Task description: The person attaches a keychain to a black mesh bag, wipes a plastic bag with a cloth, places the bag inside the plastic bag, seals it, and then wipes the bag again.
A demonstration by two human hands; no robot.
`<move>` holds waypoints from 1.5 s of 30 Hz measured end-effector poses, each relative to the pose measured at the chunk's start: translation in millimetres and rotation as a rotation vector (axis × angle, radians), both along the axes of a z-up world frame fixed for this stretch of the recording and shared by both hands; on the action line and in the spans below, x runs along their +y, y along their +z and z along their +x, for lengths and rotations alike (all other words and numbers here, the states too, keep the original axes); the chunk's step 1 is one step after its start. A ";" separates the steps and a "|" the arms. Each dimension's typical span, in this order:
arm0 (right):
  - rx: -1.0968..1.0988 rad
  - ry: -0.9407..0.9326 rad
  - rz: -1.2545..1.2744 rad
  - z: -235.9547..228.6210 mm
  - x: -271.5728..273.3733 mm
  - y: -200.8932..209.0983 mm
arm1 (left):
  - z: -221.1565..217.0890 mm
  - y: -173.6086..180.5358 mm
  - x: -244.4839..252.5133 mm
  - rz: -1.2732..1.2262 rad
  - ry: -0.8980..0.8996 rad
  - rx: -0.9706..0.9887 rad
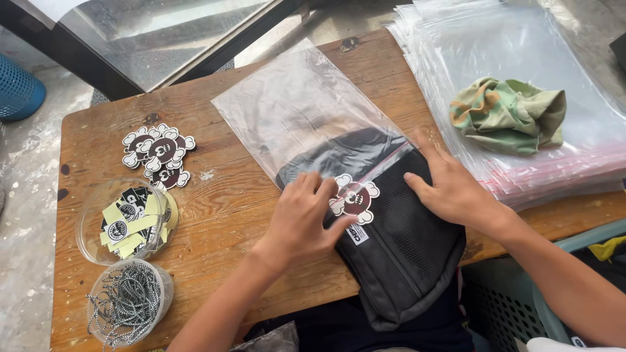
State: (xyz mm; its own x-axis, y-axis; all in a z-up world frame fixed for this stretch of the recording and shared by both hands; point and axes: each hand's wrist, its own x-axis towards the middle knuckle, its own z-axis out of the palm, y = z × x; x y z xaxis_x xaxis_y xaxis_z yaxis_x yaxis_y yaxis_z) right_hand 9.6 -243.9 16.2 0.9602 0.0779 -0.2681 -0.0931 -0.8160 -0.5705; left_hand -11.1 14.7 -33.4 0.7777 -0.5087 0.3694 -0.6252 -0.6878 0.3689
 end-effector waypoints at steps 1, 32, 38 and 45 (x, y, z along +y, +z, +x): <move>0.003 0.001 -0.002 3.0 -6.2 -13.8 | -1.3 -3.1 -0.2 -0.002 0.001 0.003; -0.457 0.533 -0.507 -31.9 -35.4 -44.6 | 4.5 -16.9 10.0 0.153 0.126 0.074; -0.272 0.537 -0.351 -34.4 -31.5 -34.8 | -11.5 25.4 26.7 0.324 -0.135 0.574; -0.367 0.478 -0.437 -30.1 -30.5 -45.1 | -14.6 27.7 12.6 0.298 -0.027 0.567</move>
State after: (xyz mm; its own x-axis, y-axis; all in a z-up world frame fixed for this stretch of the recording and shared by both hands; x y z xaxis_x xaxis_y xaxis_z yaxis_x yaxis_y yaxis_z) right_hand -20.6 -274.3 -28.9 0.8823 0.4690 -0.0394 0.4627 -0.8796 -0.1105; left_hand -25.7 27.2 -5.7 0.7964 -0.5481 -0.2557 -0.4075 -0.7987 0.4428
